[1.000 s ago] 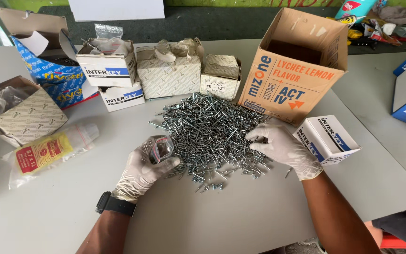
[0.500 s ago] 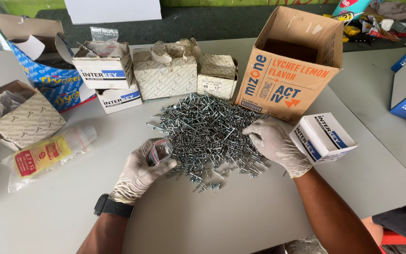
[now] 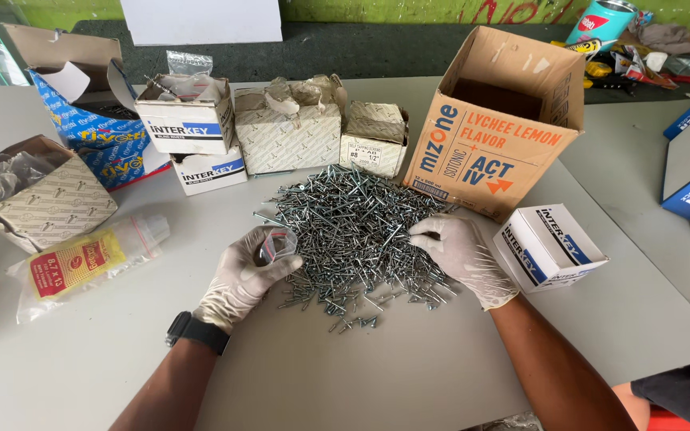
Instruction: The person sorts a large pile of screws on a table, picking them up by hand and placing them into a small plastic bag. The person wears gloves and a watch while working.
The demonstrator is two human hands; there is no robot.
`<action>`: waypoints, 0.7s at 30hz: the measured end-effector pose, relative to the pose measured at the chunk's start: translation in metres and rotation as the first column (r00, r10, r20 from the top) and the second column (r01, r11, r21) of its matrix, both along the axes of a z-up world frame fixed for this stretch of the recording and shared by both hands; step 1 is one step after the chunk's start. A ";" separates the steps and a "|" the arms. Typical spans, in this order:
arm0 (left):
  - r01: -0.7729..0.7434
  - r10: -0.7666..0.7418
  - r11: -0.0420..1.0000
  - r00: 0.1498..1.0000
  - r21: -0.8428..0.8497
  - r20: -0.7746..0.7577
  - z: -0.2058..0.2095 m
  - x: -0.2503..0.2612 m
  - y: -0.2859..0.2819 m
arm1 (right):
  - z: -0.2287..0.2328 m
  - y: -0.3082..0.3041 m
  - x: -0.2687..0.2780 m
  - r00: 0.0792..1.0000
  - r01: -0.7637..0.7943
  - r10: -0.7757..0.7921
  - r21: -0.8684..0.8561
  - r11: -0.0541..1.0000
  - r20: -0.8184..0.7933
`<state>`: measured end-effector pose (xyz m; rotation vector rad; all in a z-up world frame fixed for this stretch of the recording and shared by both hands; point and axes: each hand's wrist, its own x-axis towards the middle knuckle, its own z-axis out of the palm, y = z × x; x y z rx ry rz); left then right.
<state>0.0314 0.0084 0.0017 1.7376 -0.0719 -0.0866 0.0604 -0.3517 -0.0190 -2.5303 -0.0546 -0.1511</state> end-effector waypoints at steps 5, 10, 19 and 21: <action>0.011 -0.012 0.999 1.000 -0.050 -0.011 -0.006 -0.001 0.005 | -0.006 -0.013 0.004 1.000 0.012 -0.011 0.248 0.969 -0.004; 0.026 -0.027 0.999 0.999 -0.037 -0.024 0.003 -0.009 0.005 | -0.013 -0.018 0.007 0.999 0.015 -0.033 0.399 0.917 0.037; 0.037 -0.037 0.998 0.999 -0.048 -0.003 0.001 -0.011 0.006 | -0.019 -0.016 0.008 0.995 -0.018 -0.040 0.557 0.830 0.092; 0.045 -0.044 0.998 0.999 -0.050 0.004 0.003 -0.011 0.006 | -0.019 -0.014 0.007 0.988 -0.043 -0.065 0.656 0.753 0.139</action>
